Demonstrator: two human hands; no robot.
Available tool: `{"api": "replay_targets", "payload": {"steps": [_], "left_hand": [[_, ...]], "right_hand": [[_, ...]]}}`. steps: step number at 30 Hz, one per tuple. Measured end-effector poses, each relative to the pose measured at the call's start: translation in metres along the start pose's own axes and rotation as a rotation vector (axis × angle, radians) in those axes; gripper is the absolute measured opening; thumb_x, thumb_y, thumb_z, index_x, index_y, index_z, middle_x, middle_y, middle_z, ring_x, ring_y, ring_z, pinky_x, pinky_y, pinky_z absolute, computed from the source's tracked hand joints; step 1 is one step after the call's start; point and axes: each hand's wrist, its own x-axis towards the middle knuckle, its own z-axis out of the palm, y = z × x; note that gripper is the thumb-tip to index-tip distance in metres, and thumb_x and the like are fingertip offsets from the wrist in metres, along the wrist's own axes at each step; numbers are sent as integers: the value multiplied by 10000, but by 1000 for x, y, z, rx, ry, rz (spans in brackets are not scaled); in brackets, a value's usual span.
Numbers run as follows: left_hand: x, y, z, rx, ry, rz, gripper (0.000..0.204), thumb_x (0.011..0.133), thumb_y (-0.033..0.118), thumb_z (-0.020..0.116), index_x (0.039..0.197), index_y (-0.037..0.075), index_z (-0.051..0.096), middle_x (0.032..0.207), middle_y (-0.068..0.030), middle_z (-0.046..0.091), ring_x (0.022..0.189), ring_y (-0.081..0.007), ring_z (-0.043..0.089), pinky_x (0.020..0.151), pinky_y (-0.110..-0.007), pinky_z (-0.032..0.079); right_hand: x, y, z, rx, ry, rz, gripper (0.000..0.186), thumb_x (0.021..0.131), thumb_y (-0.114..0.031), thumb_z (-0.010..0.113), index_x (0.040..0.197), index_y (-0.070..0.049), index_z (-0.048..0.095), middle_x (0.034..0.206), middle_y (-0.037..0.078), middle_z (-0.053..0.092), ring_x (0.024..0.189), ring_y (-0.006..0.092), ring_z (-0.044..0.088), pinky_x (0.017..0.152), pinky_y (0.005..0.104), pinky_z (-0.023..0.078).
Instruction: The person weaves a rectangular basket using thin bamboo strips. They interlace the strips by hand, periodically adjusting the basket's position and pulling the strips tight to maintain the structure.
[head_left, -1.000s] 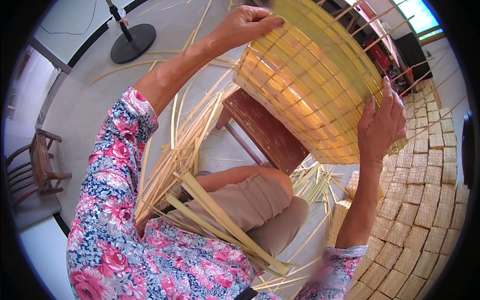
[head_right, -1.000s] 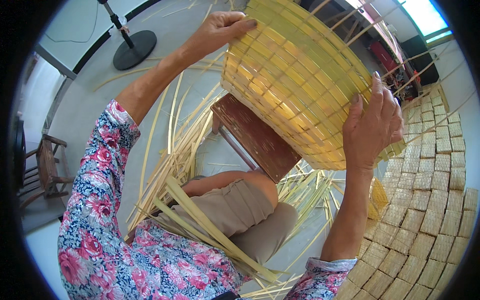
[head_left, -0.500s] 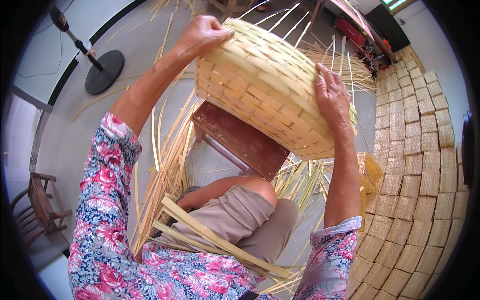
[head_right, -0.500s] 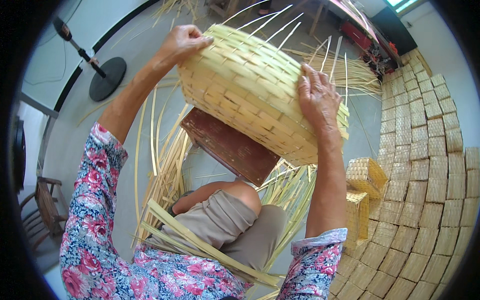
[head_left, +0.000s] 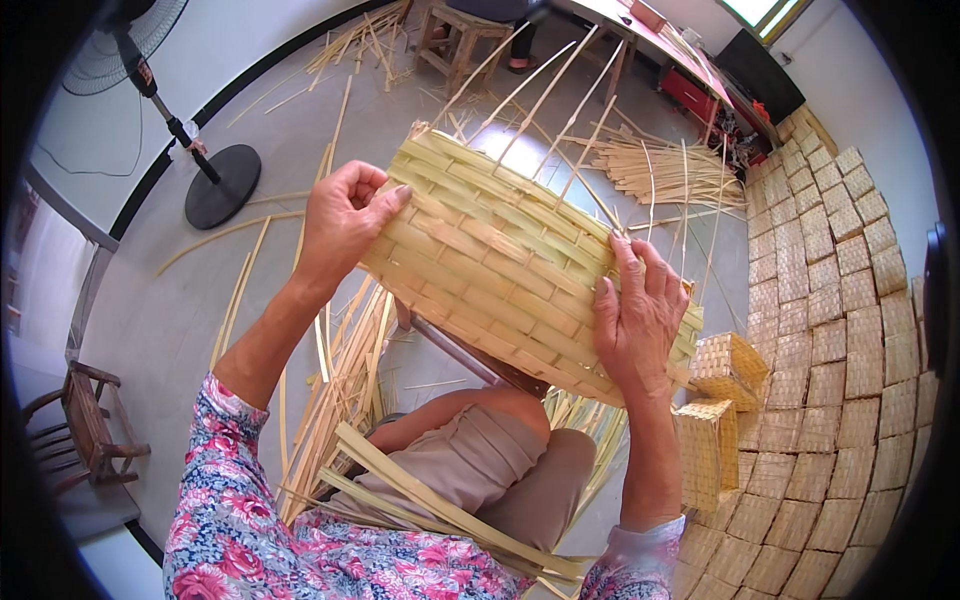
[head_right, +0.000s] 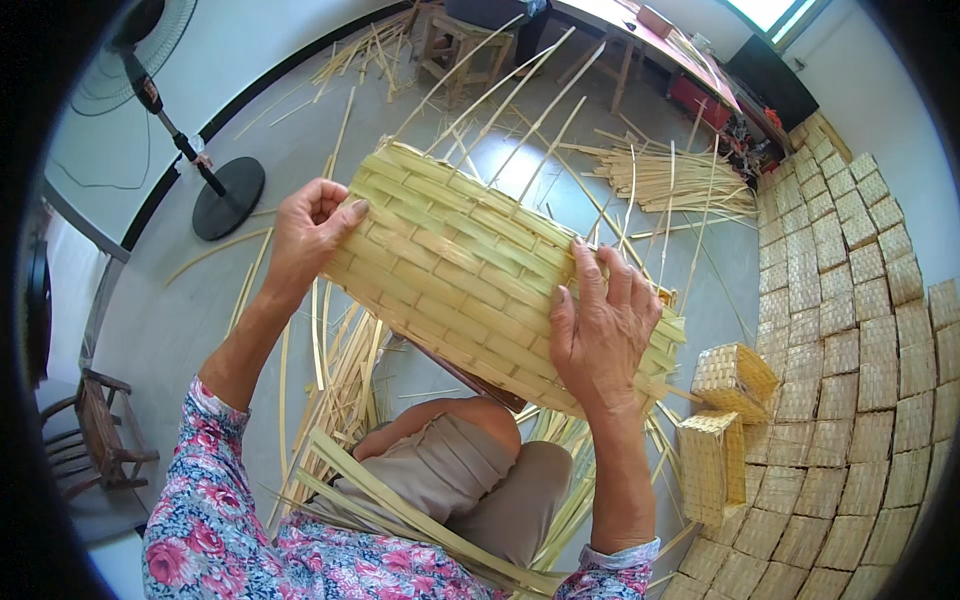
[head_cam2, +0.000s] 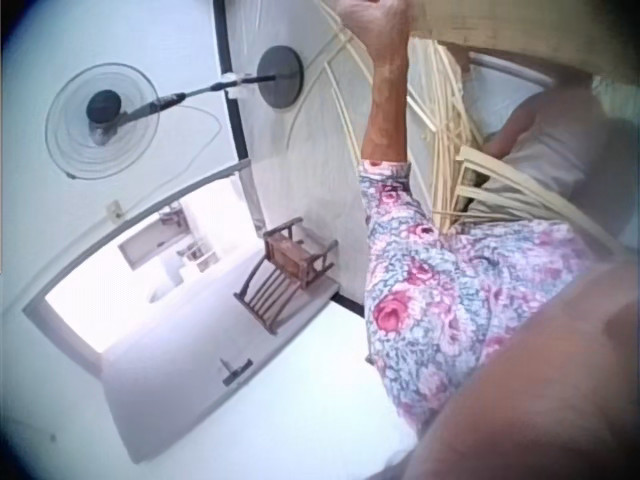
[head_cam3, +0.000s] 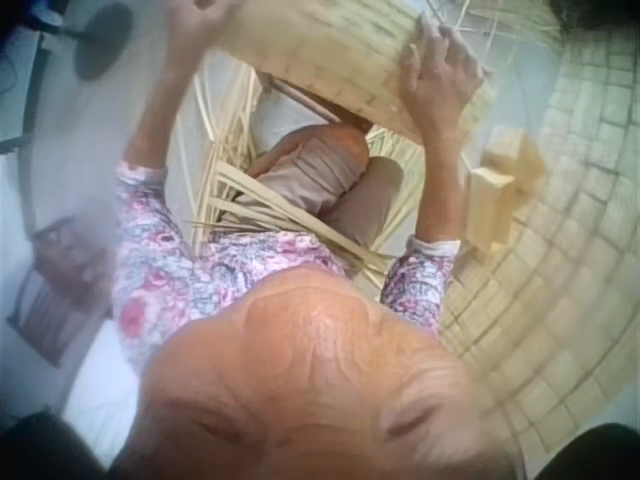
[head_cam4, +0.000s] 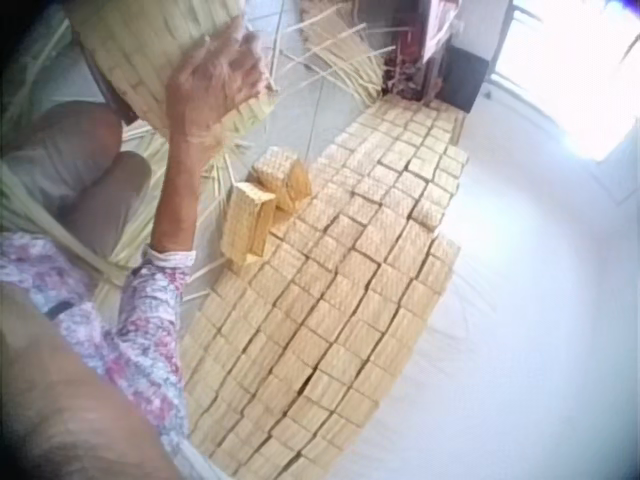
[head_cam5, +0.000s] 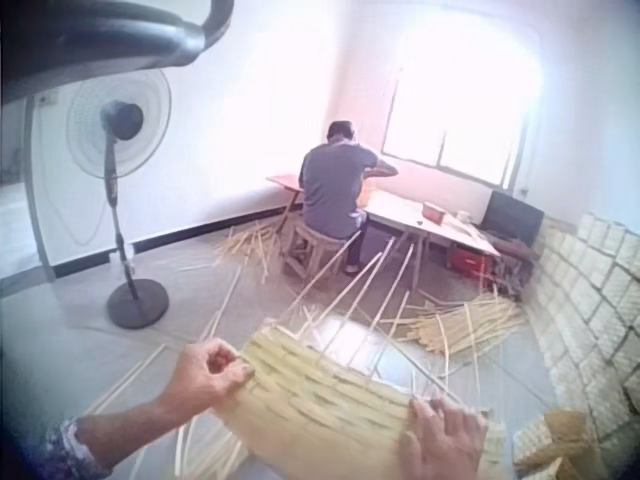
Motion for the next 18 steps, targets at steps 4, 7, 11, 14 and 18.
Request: {"api": "replay_targets", "payload": {"steps": [4, 7, 11, 14, 18], "left_hand": [[-14, 1, -7, -55, 28, -35, 156, 874, 151, 729, 897, 52, 612, 743, 55, 574, 666, -11, 491, 617, -180, 415], [-23, 3, -9, -111, 64, -69, 140, 876, 145, 726, 909, 65, 617, 791, 63, 576, 712, -6, 495, 667, -178, 420], [-20, -8, -9, -214, 102, -89, 129, 863, 123, 735, 895, 55, 631, 732, 80, 528, 665, -4, 454, 614, -168, 391], [-17, -10, -8, -219, 84, -91, 114, 879, 123, 717, 904, 60, 626, 754, 76, 537, 681, -5, 462, 629, -167, 391], [-10, -16, -9, -177, 58, -99, 107, 898, 131, 699, 915, 58, 623, 794, 56, 577, 711, -16, 492, 660, -172, 410]], "right_hand": [[-2, -9, -9, -2, -13, -9, 490, 893, -267, 568, 1355, -106, 525, 1288, 121, 504, 1197, 322, 439, 1027, 488, 299], [-3, -15, -13, -20, -10, -22, 501, 885, -271, 577, 1355, -106, 524, 1299, 115, 503, 1205, 326, 434, 1042, 495, 289], [1, -18, -13, -29, -5, -38, 512, 875, -271, 590, 1356, -108, 523, 1309, 104, 504, 1208, 329, 431, 1058, 503, 279], [2, -11, -6, -22, -1, -37, 520, 868, -281, 604, 1354, -111, 525, 1312, 103, 504, 1204, 328, 432, 1062, 511, 276], [4, -8, -5, 8, -3, -15, 514, 868, -259, 596, 1355, -110, 527, 1319, 102, 502, 1207, 326, 428, 1062, 498, 279]]}}
